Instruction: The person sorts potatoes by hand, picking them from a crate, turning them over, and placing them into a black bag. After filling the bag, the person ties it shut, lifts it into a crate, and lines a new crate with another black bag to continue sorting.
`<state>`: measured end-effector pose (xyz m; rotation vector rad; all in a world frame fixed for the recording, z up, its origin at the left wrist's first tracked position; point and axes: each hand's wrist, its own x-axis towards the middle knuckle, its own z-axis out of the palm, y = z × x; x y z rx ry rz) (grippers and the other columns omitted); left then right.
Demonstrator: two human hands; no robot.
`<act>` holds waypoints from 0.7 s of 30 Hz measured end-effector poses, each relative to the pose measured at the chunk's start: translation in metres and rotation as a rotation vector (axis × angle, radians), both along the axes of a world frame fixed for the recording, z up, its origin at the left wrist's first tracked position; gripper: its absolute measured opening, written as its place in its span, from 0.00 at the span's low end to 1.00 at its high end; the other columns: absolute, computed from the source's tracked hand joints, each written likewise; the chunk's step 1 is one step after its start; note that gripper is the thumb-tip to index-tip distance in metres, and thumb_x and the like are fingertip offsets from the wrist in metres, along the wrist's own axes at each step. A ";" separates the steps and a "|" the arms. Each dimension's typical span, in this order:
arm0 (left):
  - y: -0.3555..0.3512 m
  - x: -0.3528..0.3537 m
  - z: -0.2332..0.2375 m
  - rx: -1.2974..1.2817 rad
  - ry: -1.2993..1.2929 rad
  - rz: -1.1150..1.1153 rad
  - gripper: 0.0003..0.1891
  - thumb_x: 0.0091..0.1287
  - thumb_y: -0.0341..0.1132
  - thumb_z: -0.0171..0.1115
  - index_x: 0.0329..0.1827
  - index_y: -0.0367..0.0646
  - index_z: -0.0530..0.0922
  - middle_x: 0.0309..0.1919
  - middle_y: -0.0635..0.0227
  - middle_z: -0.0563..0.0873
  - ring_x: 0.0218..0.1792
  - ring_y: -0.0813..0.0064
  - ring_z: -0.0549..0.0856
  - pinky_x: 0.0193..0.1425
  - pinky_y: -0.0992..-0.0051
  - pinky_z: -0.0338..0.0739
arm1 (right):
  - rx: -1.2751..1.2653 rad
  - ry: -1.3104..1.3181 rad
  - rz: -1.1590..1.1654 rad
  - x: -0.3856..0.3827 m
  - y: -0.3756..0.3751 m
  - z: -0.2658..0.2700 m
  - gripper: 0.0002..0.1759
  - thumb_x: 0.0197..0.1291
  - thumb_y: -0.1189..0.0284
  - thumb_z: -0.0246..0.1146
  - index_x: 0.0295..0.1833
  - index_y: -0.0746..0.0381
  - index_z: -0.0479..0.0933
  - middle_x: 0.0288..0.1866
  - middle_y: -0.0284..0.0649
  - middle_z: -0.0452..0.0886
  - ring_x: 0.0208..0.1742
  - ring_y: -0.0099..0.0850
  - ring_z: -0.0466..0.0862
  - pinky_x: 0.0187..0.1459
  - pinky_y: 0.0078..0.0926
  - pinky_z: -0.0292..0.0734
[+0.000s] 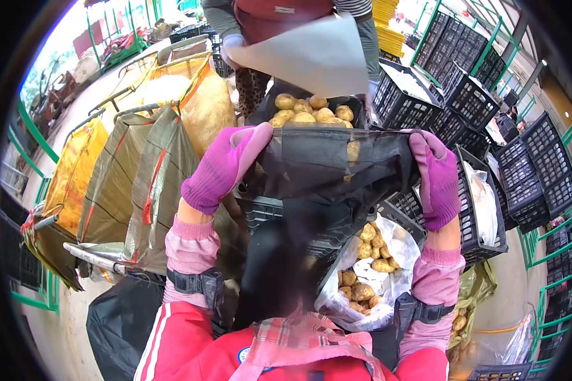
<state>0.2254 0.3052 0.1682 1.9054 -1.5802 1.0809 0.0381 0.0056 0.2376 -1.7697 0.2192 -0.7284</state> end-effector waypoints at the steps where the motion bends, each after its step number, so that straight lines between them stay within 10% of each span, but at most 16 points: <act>1: 0.000 0.006 -0.002 0.010 0.004 -0.008 0.22 0.68 0.25 0.61 0.66 0.36 0.75 0.53 0.57 0.85 0.50 0.56 0.85 0.58 0.67 0.79 | -0.007 0.016 -0.001 0.000 0.000 0.001 0.16 0.71 0.64 0.66 0.54 0.66 0.83 0.36 0.21 0.78 0.35 0.10 0.72 0.36 0.08 0.65; 5: -0.026 -0.032 0.051 -0.168 0.957 -0.296 0.25 0.65 0.28 0.65 0.66 0.34 0.74 0.56 0.51 0.83 0.54 0.52 0.83 0.63 0.66 0.76 | -0.034 0.022 0.032 -0.001 -0.001 0.006 0.16 0.72 0.65 0.65 0.54 0.67 0.83 0.37 0.24 0.80 0.36 0.11 0.73 0.37 0.10 0.67; 11: -0.080 -0.062 0.082 0.052 0.625 -0.327 0.12 0.67 0.33 0.64 0.50 0.39 0.85 0.43 0.60 0.88 0.47 0.64 0.85 0.59 0.67 0.76 | -0.164 -0.008 0.123 0.003 0.007 0.014 0.16 0.72 0.64 0.65 0.53 0.67 0.84 0.37 0.25 0.81 0.36 0.12 0.72 0.38 0.11 0.67; 21: -0.099 -0.059 0.073 0.025 0.868 -0.500 0.09 0.70 0.34 0.63 0.47 0.39 0.85 0.37 0.68 0.87 0.41 0.79 0.83 0.51 0.74 0.76 | -0.193 0.073 0.118 -0.012 -0.008 0.024 0.15 0.73 0.66 0.63 0.54 0.66 0.84 0.36 0.24 0.80 0.35 0.11 0.72 0.37 0.12 0.68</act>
